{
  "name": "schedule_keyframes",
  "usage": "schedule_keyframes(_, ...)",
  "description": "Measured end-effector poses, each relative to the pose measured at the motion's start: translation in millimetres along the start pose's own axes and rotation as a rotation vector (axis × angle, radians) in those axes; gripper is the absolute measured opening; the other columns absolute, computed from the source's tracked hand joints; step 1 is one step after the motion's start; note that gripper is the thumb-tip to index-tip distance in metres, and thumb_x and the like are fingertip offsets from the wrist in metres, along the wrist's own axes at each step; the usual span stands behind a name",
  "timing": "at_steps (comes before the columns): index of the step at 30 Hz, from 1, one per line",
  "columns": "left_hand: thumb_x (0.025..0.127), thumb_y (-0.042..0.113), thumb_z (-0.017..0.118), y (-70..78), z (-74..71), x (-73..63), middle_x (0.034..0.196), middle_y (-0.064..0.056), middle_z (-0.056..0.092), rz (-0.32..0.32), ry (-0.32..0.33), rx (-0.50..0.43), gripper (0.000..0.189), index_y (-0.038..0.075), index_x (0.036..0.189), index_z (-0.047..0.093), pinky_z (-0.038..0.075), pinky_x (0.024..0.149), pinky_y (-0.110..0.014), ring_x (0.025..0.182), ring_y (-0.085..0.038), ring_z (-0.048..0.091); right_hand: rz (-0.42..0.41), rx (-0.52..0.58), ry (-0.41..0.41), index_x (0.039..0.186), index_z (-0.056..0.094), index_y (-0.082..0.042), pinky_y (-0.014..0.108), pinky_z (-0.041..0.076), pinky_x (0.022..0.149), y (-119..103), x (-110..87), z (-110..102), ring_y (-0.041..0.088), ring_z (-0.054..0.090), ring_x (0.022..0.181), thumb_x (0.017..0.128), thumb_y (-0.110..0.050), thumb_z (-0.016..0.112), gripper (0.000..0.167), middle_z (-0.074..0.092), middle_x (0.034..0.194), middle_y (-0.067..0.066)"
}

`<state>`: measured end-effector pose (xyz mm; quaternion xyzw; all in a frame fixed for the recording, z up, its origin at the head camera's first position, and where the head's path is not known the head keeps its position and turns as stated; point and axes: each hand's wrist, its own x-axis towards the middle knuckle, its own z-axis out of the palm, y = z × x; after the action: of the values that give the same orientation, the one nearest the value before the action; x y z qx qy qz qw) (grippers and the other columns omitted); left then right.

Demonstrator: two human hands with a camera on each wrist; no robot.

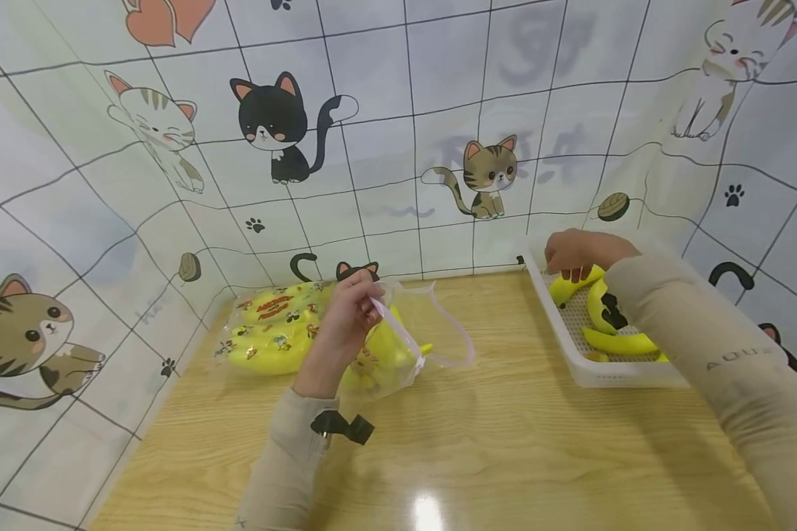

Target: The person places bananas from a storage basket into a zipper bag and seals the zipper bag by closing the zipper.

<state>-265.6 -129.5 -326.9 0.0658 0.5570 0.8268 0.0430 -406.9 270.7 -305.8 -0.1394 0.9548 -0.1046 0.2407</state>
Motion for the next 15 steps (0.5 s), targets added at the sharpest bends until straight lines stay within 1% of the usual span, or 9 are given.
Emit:
schedule_keyframes(2, 0.093, -0.006, 0.050, 0.2, 0.1, -0.2, 0.058, 0.005, 0.032, 0.001, -0.005, 0.001, 0.039, 0.015, 0.063, 0.036, 0.036, 0.048, -0.018, 0.048, -0.007, 0.038, 0.044, 0.029, -0.073, 0.122, 0.059, 0.003, 0.044, 0.061, 0.083, 3, 1.5, 8, 0.030, 0.068, 0.090, 0.102, -0.025, 0.060, 0.035, 0.069, 0.103, 0.020)
schedule_keyframes(4, 0.093, -0.005, 0.050, 0.1, 0.0, -0.2, 0.057, 0.005, 0.032, 0.000, -0.008, 0.002, 0.039, 0.015, 0.063, 0.036, 0.036, 0.048, -0.019, 0.048, -0.008, 0.037, 0.079, 0.064, -0.107, 0.123, 0.056, 0.001, 0.045, 0.059, 0.087, 6, 2.5, 15, 0.031, 0.065, 0.092, 0.101, -0.027, 0.061, 0.037, 0.067, 0.103, 0.019)
schedule_keyframes(7, 0.093, -0.004, 0.051, -0.1, -1.0, -0.4, 0.057, 0.005, 0.032, -0.001, -0.011, 0.005, 0.038, 0.015, 0.064, 0.036, 0.036, 0.049, -0.020, 0.048, -0.009, 0.037, 0.103, 0.086, -0.105, 0.120, 0.053, -0.002, 0.044, 0.058, 0.087, 9, 4.1, 24, 0.029, 0.062, 0.091, 0.099, -0.027, 0.063, 0.034, 0.065, 0.099, 0.017)
schedule_keyframes(11, 0.093, -0.004, 0.051, -0.6, -2.0, -0.7, 0.057, 0.005, 0.032, -0.003, -0.011, 0.003, 0.037, 0.015, 0.064, 0.037, 0.035, 0.049, -0.020, 0.049, -0.009, 0.036, 0.084, 0.055, -0.088, 0.115, 0.057, -0.003, 0.042, 0.058, 0.080, 11, 7.9, 34, 0.027, 0.063, 0.086, 0.097, -0.022, 0.064, 0.027, 0.067, 0.095, 0.015)
schedule_keyframes(15, 0.093, -0.005, 0.051, -1.1, -2.0, -0.9, 0.057, 0.005, 0.032, -0.008, -0.011, -0.001, 0.037, 0.015, 0.065, 0.037, 0.035, 0.049, -0.020, 0.049, -0.009, 0.036, 0.053, 0.034, -0.100, 0.112, 0.060, -0.005, 0.040, 0.057, 0.076, 12, 10.2, 43, 0.027, 0.064, 0.085, 0.095, -0.014, 0.065, 0.020, 0.068, 0.095, 0.015)
